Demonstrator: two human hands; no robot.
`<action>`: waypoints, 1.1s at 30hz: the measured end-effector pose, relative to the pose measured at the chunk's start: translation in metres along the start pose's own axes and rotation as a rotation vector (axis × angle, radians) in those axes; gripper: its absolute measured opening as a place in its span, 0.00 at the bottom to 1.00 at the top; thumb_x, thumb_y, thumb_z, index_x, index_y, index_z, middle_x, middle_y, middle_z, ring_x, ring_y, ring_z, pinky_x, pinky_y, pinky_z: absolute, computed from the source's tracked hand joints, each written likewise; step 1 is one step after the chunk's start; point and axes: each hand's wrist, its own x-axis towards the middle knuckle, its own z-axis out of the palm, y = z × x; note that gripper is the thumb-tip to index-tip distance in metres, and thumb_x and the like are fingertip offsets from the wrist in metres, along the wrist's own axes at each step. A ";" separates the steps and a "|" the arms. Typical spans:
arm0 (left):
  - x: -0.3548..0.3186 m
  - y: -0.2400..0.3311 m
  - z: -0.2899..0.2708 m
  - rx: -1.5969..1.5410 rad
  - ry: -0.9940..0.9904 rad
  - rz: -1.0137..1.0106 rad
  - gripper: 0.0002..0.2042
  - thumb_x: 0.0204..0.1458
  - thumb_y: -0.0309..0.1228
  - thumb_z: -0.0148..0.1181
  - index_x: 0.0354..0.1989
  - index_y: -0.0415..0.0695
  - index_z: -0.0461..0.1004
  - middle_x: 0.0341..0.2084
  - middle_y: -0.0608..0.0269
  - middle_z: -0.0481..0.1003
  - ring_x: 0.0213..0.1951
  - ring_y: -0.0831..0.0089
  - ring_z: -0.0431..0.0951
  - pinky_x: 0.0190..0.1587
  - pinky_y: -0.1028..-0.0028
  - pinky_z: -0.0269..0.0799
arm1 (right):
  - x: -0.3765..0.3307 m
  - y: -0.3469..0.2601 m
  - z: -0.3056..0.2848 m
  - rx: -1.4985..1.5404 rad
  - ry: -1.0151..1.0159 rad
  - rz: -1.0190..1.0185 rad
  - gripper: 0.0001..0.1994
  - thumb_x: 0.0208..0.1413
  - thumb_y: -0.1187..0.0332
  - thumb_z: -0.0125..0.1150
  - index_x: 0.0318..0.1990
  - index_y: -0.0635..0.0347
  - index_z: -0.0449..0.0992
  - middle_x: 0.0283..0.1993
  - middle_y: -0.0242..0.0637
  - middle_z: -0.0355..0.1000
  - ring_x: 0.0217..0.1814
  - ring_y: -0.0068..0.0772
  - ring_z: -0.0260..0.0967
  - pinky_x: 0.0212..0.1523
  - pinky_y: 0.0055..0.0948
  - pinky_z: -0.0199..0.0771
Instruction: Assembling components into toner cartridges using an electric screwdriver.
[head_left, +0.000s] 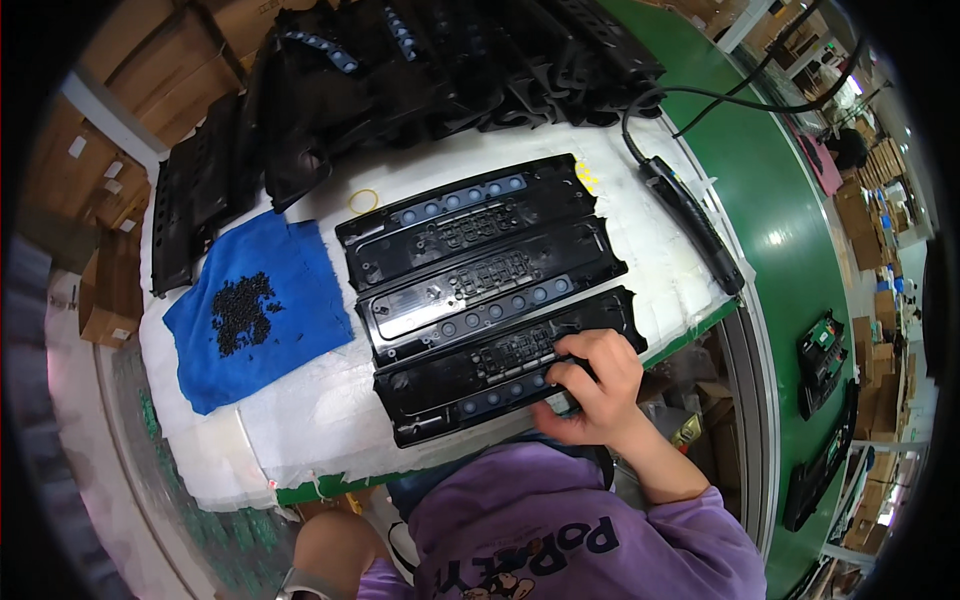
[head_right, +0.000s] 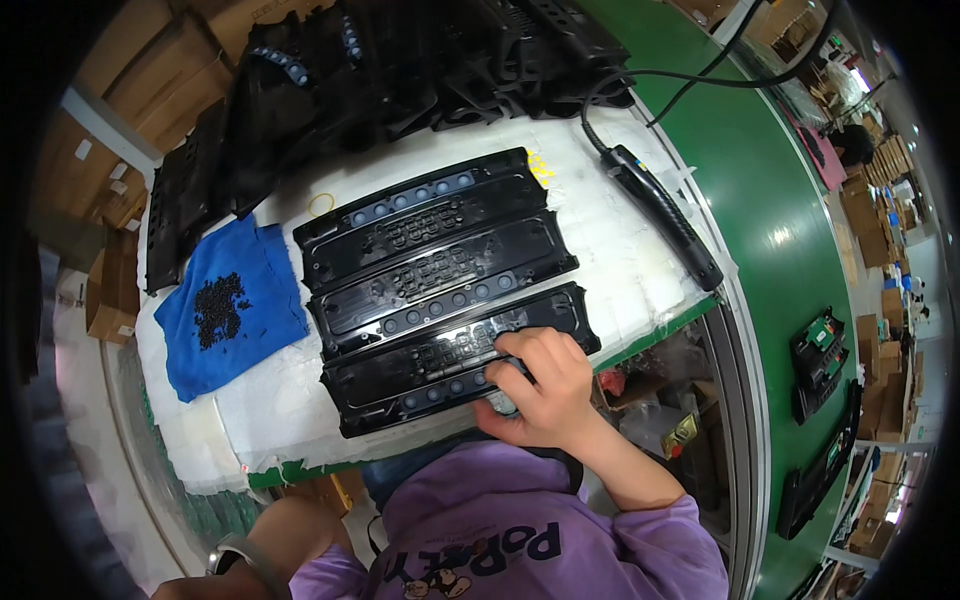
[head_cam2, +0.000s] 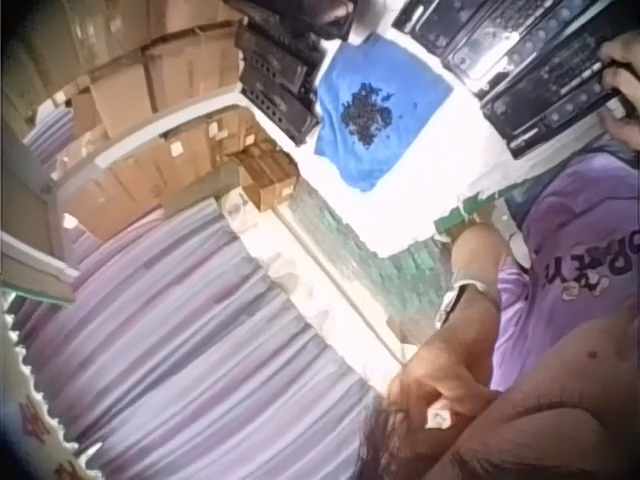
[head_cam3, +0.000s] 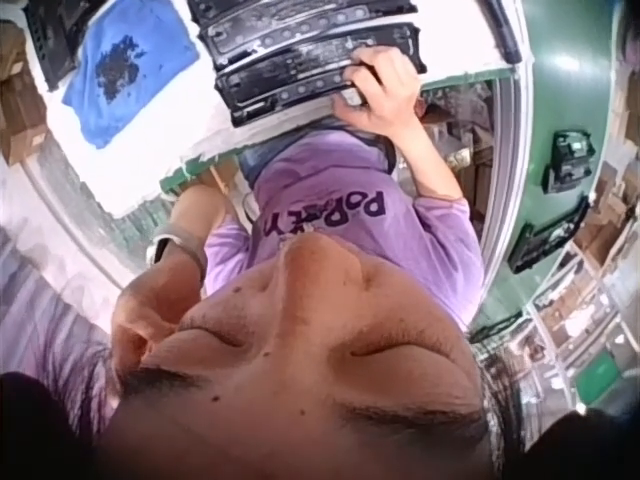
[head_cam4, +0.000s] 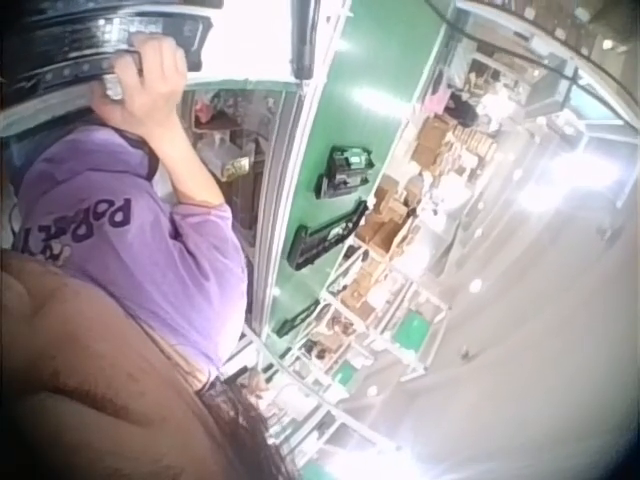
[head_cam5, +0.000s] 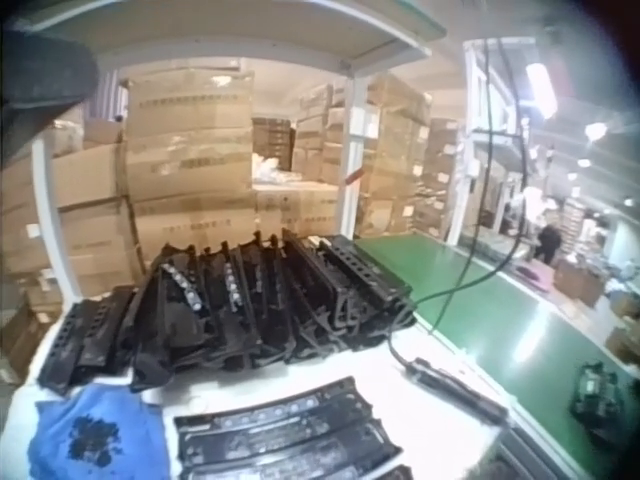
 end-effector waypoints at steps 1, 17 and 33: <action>0.001 0.000 0.002 -0.060 0.010 0.094 0.20 0.47 0.21 0.51 0.51 0.45 0.68 0.53 0.71 0.66 0.55 0.81 0.63 0.26 0.83 0.70 | 0.002 -0.002 -0.001 0.001 -0.005 -0.001 0.16 0.18 0.67 0.63 0.22 0.57 0.69 0.32 0.39 0.67 0.28 0.40 0.65 0.26 0.31 0.63; -0.005 0.000 -0.001 0.182 0.005 0.102 0.19 0.48 0.20 0.50 0.52 0.43 0.67 0.51 0.67 0.66 0.56 0.79 0.62 0.33 0.77 0.73 | 0.004 0.004 0.001 0.002 0.004 -0.029 0.16 0.19 0.67 0.63 0.23 0.58 0.69 0.31 0.40 0.67 0.28 0.40 0.64 0.26 0.32 0.63; -0.043 0.005 -0.120 1.426 -0.092 -0.874 0.07 0.43 0.23 0.58 0.32 0.39 0.71 0.30 0.60 0.71 0.32 0.70 0.72 0.31 0.76 0.66 | 0.019 -0.023 -0.019 -0.004 -0.080 0.116 0.16 0.26 0.69 0.67 0.28 0.61 0.71 0.42 0.49 0.64 0.42 0.49 0.63 0.41 0.39 0.63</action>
